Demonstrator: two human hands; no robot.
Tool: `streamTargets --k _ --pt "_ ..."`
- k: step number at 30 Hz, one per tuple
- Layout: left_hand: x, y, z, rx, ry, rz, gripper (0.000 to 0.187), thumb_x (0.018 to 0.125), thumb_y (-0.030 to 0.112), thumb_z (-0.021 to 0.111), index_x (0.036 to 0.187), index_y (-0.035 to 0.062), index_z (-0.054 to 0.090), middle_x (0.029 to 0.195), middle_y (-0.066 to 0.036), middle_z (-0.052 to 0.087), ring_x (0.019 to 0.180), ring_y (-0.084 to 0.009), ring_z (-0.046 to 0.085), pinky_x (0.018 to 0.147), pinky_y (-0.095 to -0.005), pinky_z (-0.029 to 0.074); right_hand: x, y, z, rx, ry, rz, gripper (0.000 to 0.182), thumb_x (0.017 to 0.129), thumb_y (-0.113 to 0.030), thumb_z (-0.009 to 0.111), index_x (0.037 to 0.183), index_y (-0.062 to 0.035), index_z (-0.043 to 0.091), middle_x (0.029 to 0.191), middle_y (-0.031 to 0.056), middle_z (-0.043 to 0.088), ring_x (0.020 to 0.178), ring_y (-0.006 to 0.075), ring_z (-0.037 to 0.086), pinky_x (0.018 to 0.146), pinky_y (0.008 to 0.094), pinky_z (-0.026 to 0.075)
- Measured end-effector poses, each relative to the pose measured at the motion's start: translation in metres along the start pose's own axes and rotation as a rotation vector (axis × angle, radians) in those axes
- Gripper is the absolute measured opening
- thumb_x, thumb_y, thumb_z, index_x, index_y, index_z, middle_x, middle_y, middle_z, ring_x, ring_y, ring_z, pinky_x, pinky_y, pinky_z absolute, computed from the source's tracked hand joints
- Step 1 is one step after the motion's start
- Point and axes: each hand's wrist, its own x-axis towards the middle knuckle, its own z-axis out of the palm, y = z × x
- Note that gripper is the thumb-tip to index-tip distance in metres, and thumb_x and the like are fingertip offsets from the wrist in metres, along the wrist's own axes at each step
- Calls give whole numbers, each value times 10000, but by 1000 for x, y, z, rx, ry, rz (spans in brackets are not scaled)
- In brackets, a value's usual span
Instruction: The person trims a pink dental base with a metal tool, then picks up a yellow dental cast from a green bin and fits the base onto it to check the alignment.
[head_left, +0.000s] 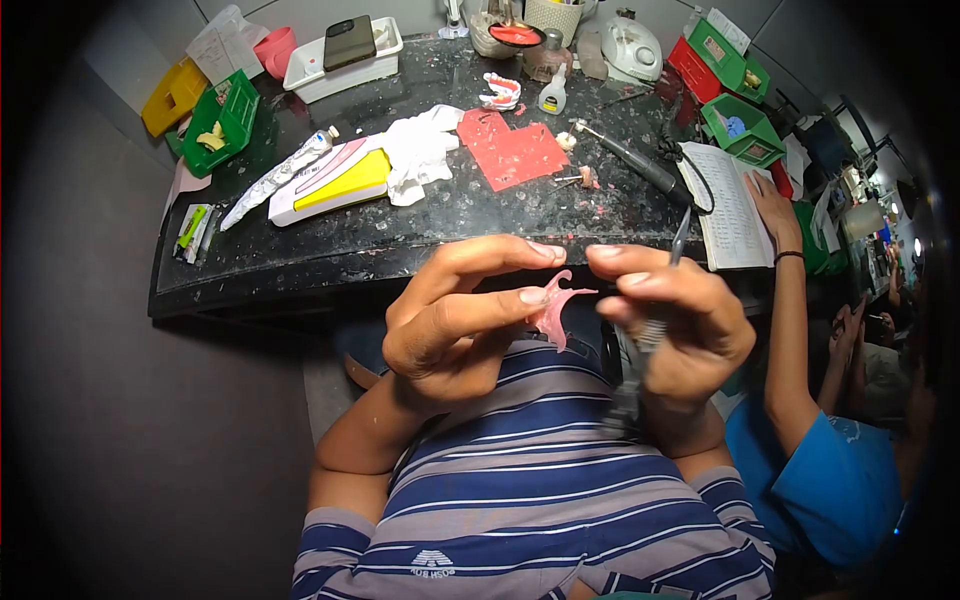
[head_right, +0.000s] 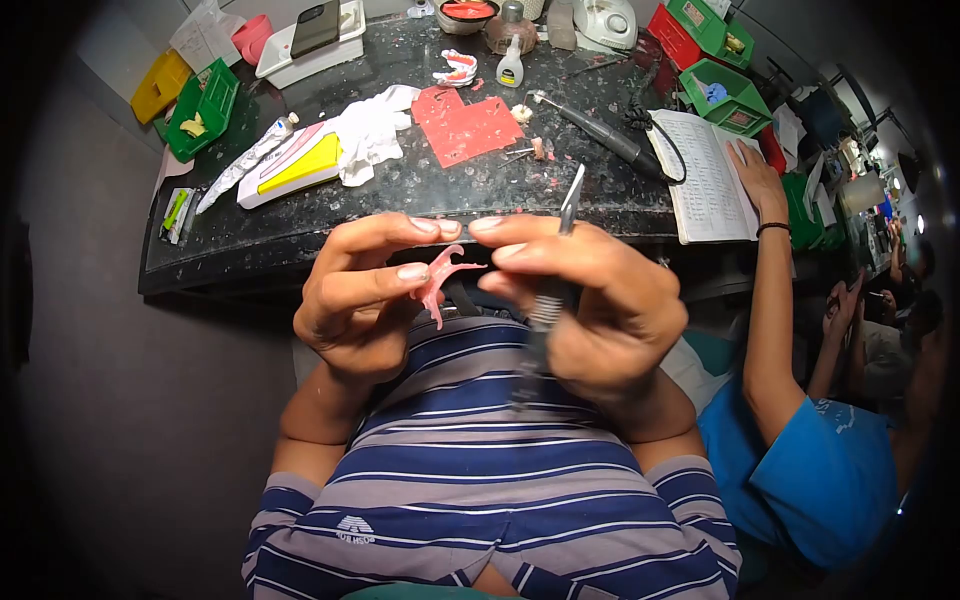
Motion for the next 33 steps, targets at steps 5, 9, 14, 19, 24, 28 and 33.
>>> streamTargets --k 5,9,14,19,24,28,33 --pt "-3 -1 -2 -15 -38 -37 328 832 -96 692 1137 -13 603 1154 -245 587 1035 -321 663 894 -400 571 -1 9 -7 -39 -123 -100 256 764 155 723 985 40 662 951 203 711 916 284 715 844 373 577" --pt "0 18 7 -385 43 -371 566 779 3 812 1268 -106 549 1182 -236 624 1042 -271 662 922 -358 536 -1 9 -5 -133 -86 -176 262 768 142 721 982 8 652 950 192 719 911 294 716 864 395 576" --pt "-6 16 2 -234 -17 -359 582 762 56 848 1252 -103 577 1175 -243 653 1053 -251 664 922 -348 525 -2 10 -6 -163 -100 -187 275 767 138 728 988 -5 650 944 180 728 914 294 717 877 407 572" --pt "-4 8 -2 -92 -47 -204 509 773 66 843 1193 -109 615 1157 -237 669 1053 -253 664 902 -343 525 2 5 -5 -211 -102 -188 222 822 88 713 1022 13 652 928 186 729 913 300 712 895 426 563" --pt "-4 17 -4 -158 -70 -333 551 843 152 789 1260 -110 541 1177 -270 623 1041 -339 677 913 -435 566 -7 1 -17 91 -49 15 431 1054 -292 407 1084 84 615 938 223 695 926 285 680 910 416 521" --pt "-1 22 5 -432 34 -472 526 905 139 720 1299 -113 478 1098 -264 649 927 -326 711 829 -426 604 -6 -17 -9 97 51 228 427 1056 -273 411 1247 101 485 1007 238 692 957 276 678 939 386 503" --pt "3 30 3 -606 97 -641 480 917 85 690 1290 -123 471 1005 -233 656 821 -276 705 725 -378 613 -5 -13 -10 148 32 245 459 1050 -287 479 1303 83 384 1086 270 688 1007 291 687 954 366 511"
